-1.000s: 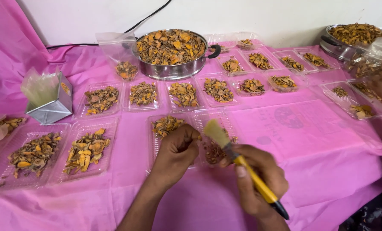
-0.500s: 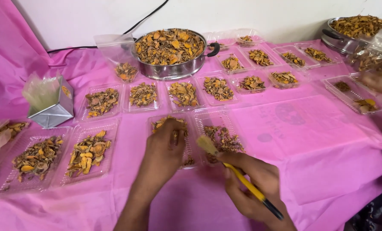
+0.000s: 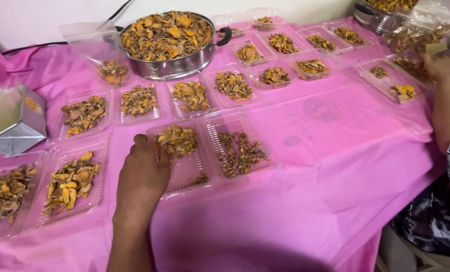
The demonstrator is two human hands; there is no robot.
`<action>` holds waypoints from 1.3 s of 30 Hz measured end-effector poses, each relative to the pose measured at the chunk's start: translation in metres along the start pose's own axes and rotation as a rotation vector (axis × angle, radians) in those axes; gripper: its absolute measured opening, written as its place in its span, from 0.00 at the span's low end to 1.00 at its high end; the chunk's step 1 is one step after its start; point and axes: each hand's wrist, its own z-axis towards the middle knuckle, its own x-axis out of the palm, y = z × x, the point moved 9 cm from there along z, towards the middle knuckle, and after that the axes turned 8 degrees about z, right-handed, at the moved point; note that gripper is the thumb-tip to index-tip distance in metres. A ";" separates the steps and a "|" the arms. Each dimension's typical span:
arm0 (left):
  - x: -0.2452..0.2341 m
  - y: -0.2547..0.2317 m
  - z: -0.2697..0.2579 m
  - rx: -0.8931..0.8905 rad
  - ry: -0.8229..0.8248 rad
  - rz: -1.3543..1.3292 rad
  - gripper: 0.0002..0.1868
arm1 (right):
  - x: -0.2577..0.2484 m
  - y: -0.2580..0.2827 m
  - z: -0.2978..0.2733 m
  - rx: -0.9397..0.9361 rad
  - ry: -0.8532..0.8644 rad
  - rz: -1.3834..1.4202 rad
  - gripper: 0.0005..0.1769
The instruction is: Sorting and cleaning dried herbs in small plastic trays using a brush and fingers to remove debris.
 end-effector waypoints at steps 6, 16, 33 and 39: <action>0.010 0.016 0.002 -0.083 0.110 0.046 0.21 | 0.003 -0.070 0.008 0.107 0.156 -0.030 0.17; 0.018 0.026 0.012 -0.064 0.090 0.039 0.23 | -0.003 -0.306 -0.002 0.149 0.399 -0.264 0.17; -0.046 -0.025 -0.020 0.227 -0.363 -0.297 0.07 | 0.001 -0.303 -0.003 0.144 0.364 -0.093 0.04; -0.016 -0.033 -0.016 0.208 -0.137 -0.248 0.10 | 0.016 -0.299 0.014 0.118 0.453 -0.168 0.08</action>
